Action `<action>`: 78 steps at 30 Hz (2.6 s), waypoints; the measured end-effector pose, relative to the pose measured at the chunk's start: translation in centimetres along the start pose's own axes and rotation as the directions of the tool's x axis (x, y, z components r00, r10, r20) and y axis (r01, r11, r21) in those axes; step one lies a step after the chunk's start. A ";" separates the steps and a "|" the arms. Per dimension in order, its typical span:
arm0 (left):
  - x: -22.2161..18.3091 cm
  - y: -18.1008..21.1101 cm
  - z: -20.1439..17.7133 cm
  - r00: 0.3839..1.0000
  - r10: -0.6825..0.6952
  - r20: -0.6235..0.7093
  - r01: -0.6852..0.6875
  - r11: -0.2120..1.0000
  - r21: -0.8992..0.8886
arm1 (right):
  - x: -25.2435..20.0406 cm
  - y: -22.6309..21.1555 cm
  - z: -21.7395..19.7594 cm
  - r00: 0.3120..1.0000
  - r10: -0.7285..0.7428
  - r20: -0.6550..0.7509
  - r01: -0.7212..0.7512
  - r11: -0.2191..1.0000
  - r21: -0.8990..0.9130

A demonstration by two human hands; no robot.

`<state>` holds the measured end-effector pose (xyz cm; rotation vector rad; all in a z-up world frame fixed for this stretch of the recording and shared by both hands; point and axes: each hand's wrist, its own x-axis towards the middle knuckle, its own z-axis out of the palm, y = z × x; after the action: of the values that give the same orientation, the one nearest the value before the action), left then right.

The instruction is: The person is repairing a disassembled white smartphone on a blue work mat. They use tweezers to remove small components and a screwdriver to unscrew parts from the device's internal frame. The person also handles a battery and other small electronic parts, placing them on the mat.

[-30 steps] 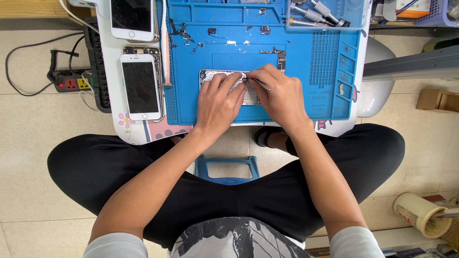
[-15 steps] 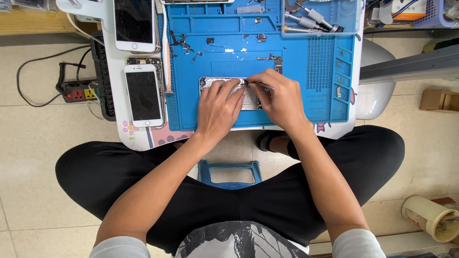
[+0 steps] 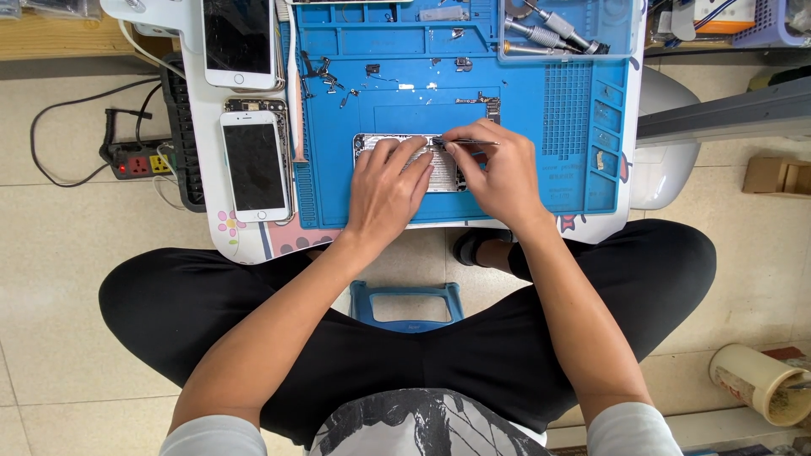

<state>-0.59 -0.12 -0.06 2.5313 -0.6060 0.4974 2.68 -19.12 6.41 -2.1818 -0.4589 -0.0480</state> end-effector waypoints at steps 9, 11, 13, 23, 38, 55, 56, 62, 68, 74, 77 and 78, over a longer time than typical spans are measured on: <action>0.0 -0.1 0.2 1.000 0.019 -0.003 -0.019 1.000 0.003 | 0.0 0.0 0.0 1.000 -0.004 0.001 0.004 1.000 -0.025; 0.2 -0.1 -0.1 1.000 0.020 0.003 -0.020 1.000 -0.006 | 0.0 0.1 0.0 1.000 -0.001 0.005 0.001 1.000 -0.028; 0.2 -0.1 -0.2 1.000 0.021 0.008 -0.020 1.000 -0.014 | 0.0 0.1 0.0 1.000 0.000 0.008 0.000 1.000 -0.031; 0.3 -0.1 -0.3 1.000 0.018 0.003 -0.018 1.000 -0.021 | -0.1 0.3 -0.2 1.000 0.013 0.014 -0.013 1.000 -0.003; -0.5 -0.4 0.8 1.000 0.030 0.006 -0.030 1.000 -0.008 | -4.2 0.2 -8.7 0.984 0.041 -0.172 -0.098 0.938 -0.333; -0.4 0.0 0.4 1.000 0.016 0.023 -0.017 0.998 0.057 | -9.1 -1.2 -5.0 0.931 0.351 -0.099 -0.301 0.586 -0.752; -0.3 0.1 0.3 1.000 0.013 0.022 -0.015 0.998 0.068 | -8.9 -1.2 -5.3 0.929 0.365 -0.066 -0.275 0.557 -0.784; 0.1 0.9 0.4 1.000 -0.008 0.002 0.008 0.995 0.095 | -6.7 -0.7 -8.3 0.940 0.323 -0.110 -0.312 0.680 -0.664; -0.5 1.4 0.3 0.995 -0.072 0.062 0.064 0.991 0.116 | -3.5 3.3 -11.0 0.975 0.208 -0.081 -0.206 0.702 -0.682; -0.1 1.9 -0.1 0.996 -0.052 0.068 0.045 0.994 0.104 | 1.9 8.7 -12.2 0.997 0.037 -0.066 -0.073 0.701 -0.710; 0.0 2.0 0.0 0.994 -0.063 0.093 0.052 0.992 0.113 | 4.9 11.0 -11.9 0.997 -0.055 -0.056 -0.002 0.693 -0.721; 0.0 1.9 -0.2 0.990 -0.074 0.122 0.059 0.990 0.127 | 5.9 11.7 -11.6 0.994 -0.098 -0.047 0.034 0.693 -0.721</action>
<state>-1.58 -1.53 0.77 2.7068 -0.5492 0.3629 13.65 -32.73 5.70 -2.9267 -0.5293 -0.4272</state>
